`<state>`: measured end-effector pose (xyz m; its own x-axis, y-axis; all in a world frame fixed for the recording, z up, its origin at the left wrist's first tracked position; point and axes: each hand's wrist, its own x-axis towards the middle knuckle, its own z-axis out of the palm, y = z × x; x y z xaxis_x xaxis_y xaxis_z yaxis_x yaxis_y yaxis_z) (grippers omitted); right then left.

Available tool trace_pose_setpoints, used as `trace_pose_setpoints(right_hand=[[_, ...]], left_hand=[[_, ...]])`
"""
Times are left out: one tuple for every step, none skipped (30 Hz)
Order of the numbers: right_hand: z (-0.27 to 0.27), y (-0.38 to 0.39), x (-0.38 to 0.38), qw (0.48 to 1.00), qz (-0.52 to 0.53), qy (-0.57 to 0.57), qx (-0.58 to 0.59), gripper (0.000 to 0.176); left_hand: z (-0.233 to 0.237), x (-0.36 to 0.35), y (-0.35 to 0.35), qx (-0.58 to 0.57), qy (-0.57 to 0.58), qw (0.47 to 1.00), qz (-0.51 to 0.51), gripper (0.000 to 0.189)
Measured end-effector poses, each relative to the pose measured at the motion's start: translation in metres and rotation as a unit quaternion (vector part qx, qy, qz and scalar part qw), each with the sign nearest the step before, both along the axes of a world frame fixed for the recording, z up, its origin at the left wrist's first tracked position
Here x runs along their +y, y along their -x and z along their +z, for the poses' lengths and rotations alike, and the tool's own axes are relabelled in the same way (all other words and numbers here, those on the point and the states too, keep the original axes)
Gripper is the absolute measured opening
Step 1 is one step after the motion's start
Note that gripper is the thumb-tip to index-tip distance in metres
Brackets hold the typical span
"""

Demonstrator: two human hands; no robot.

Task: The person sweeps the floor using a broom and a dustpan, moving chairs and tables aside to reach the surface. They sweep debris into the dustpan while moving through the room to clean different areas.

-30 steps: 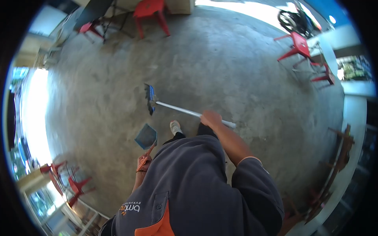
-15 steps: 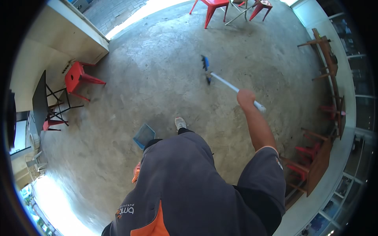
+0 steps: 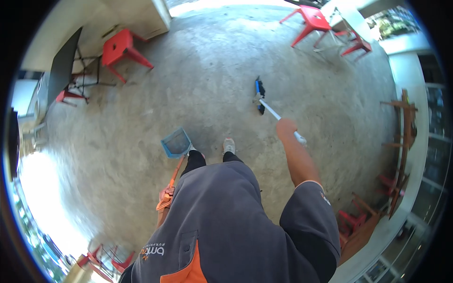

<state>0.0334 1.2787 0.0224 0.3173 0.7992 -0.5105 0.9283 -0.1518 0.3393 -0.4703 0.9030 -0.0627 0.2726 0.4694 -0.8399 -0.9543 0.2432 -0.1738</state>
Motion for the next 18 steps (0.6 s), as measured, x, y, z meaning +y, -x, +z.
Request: trace_pose_setpoints(right_hand=[[-0.003, 0.035, 0.002, 0.999, 0.033, 0.016, 0.014, 0.019], [-0.004, 0.069, 0.005, 0.997, 0.065, 0.033, 0.026, 0.019], [-0.005, 0.103, 0.007, 0.993, 0.097, 0.051, 0.037, 0.019], [-0.003, 0.136, 0.009, 0.990, 0.120, 0.055, 0.050, 0.019], [0.000, 0.169, 0.010, 0.986, 0.144, 0.060, 0.062, 0.019], [0.000, 0.201, 0.009, 0.981, 0.169, 0.065, 0.073, 0.019], [-0.004, 0.234, 0.007, 0.977, 0.176, 0.070, 0.093, 0.020], [-0.009, 0.269, 0.002, 0.973, 0.183, 0.077, 0.115, 0.020], [-0.013, 0.308, 0.001, 0.968, 0.191, 0.085, 0.137, 0.020], [-0.017, 0.352, -0.004, 0.962, 0.192, 0.110, 0.160, 0.021], [-0.021, 0.399, -0.009, 0.954, 0.195, 0.137, 0.183, 0.022], [-0.028, 0.444, -0.016, 0.939, 0.233, 0.161, 0.195, 0.023], [-0.036, 0.483, -0.025, 0.922, 0.270, 0.186, 0.207, 0.024], [-0.049, 0.520, -0.033, 0.913, 0.279, 0.182, 0.236, 0.025], [-0.060, 0.554, -0.044, 0.903, 0.286, 0.179, 0.267, 0.026], [-0.049, 0.586, -0.052, 0.895, 0.289, 0.202, 0.273, 0.025], [-0.036, 0.614, -0.058, 0.889, 0.289, 0.223, 0.277, 0.025], [-0.023, 0.633, -0.065, 0.884, 0.286, 0.243, 0.279, 0.025]], left_hand=[[0.000, -0.007, 0.008, 0.024, -0.001, 1.000, -0.002, 0.017], [0.000, -0.012, 0.015, 0.048, -0.001, 0.999, -0.004, 0.016], [0.003, -0.019, 0.021, 0.057, -0.005, 0.998, 0.009, 0.015], [0.000, -0.030, 0.031, 0.054, -0.002, 0.998, 0.028, 0.013], [-0.003, -0.043, 0.039, 0.050, 0.002, 0.998, 0.047, 0.012], [-0.007, -0.056, 0.043, 0.045, 0.005, 0.997, 0.068, 0.012], [-0.001, -0.064, 0.046, 0.060, 0.023, 0.994, 0.086, 0.010], [0.002, -0.073, 0.049, 0.047, 0.042, 0.990, 0.123, 0.010], [0.004, -0.081, 0.052, 0.034, 0.059, 0.985, 0.161, 0.010], [0.004, -0.090, 0.056, 0.023, 0.074, 0.977, 0.199, 0.011], [0.003, -0.100, 0.061, 0.036, 0.092, 0.971, 0.218, 0.010], [0.010, -0.104, 0.063, 0.034, 0.107, 0.962, 0.249, 0.010], [0.024, -0.102, 0.063, 0.032, 0.124, 0.951, 0.280, 0.009], [0.036, -0.104, 0.066, 0.031, 0.141, 0.940, 0.308, 0.009], [0.033, -0.114, 0.066, 0.016, 0.134, 0.928, 0.346, 0.009], [0.037, -0.122, 0.067, -0.003, 0.127, 0.914, 0.384, 0.010], [0.040, -0.128, 0.066, -0.022, 0.118, 0.900, 0.419, 0.010], [0.043, -0.132, 0.065, -0.042, 0.107, 0.886, 0.449, 0.010]])
